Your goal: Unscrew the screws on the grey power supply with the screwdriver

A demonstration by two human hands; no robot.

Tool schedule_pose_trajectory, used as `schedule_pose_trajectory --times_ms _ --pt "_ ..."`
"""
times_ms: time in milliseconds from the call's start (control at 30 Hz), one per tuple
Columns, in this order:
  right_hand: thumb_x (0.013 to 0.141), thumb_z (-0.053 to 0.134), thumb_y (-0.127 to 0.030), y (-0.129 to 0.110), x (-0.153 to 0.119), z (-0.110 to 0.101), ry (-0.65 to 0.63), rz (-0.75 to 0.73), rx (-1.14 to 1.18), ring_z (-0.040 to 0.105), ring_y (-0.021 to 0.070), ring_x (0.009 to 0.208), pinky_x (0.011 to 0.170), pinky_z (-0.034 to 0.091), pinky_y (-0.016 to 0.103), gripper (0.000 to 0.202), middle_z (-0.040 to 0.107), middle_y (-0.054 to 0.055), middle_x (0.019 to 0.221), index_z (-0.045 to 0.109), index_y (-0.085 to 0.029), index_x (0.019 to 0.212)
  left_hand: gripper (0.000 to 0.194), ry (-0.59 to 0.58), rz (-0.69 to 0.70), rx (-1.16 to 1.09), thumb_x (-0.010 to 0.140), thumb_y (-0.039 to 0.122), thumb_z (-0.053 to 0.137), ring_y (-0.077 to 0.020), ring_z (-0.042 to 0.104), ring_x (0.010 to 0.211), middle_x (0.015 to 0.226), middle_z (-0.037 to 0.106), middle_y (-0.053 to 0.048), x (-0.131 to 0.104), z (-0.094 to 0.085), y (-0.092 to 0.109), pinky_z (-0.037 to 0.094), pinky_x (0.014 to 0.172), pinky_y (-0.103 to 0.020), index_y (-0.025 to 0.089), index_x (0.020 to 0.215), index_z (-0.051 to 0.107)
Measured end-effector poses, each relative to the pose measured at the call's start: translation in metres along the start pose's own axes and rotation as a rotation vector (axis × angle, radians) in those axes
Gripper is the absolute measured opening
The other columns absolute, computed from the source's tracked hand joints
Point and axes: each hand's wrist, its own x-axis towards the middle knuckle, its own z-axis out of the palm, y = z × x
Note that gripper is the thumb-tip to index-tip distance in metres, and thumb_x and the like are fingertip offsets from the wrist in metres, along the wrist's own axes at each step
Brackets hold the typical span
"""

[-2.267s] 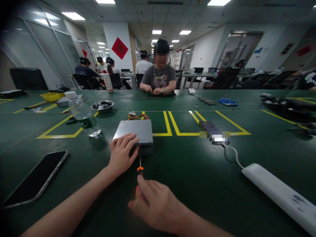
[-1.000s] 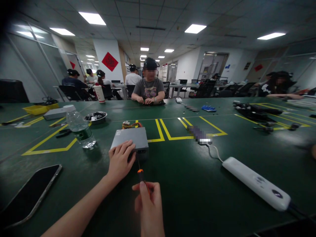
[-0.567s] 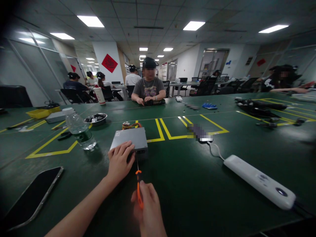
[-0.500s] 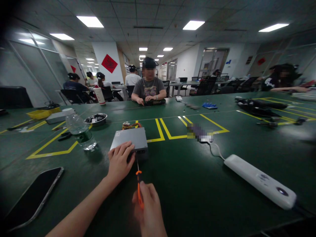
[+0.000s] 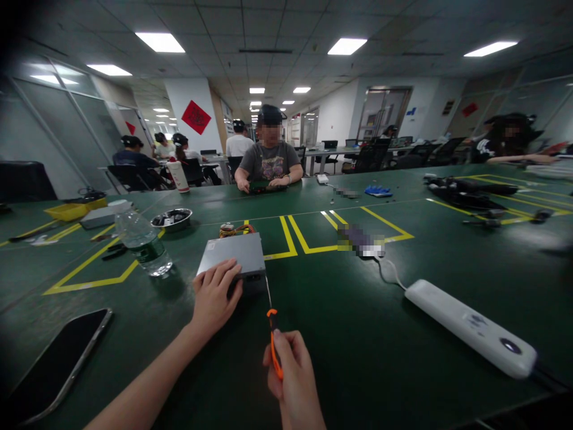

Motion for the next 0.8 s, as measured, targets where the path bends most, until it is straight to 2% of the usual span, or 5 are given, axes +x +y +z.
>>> schedule_pose_trajectory --times_ms 167,467,800 --pt "0.059 0.072 -0.061 0.0015 0.0026 -0.0001 -0.011 -0.007 -0.015 0.028 -0.0007 0.035 0.038 0.012 0.017 0.052 0.054 -0.004 0.058 0.047 -0.017 0.071 0.031 -0.011 0.004 -0.002 0.084 0.025 0.047 -0.0249 0.048 0.116 0.125 0.056 -0.006 -0.0005 0.0004 -0.0005 0.031 0.09 -0.042 0.024 0.114 0.055" --pt "0.057 0.073 -0.061 -0.0045 0.0006 0.0008 0.006 0.027 -0.021 0.028 -0.0011 0.034 0.037 0.015 0.015 0.053 0.053 -0.004 0.057 0.048 -0.017 0.07 0.034 -0.027 0.002 -0.013 0.081 0.022 0.048 -0.0245 0.047 0.117 0.126 0.056 -0.006 -0.0014 0.0003 -0.0008 0.031 0.091 -0.042 0.023 0.115 0.053" --pt "0.068 0.069 -0.052 -0.0018 0.003 -0.0042 0.019 -0.029 -0.038 0.029 0.0004 0.035 0.038 0.018 0.016 0.041 0.053 -0.004 0.059 0.045 -0.018 0.071 0.042 -0.011 0.014 -0.002 0.082 0.019 0.046 -0.0253 0.047 0.117 0.126 0.055 -0.006 -0.002 -0.0036 0.0019 0.031 0.092 -0.043 0.027 0.123 0.051"
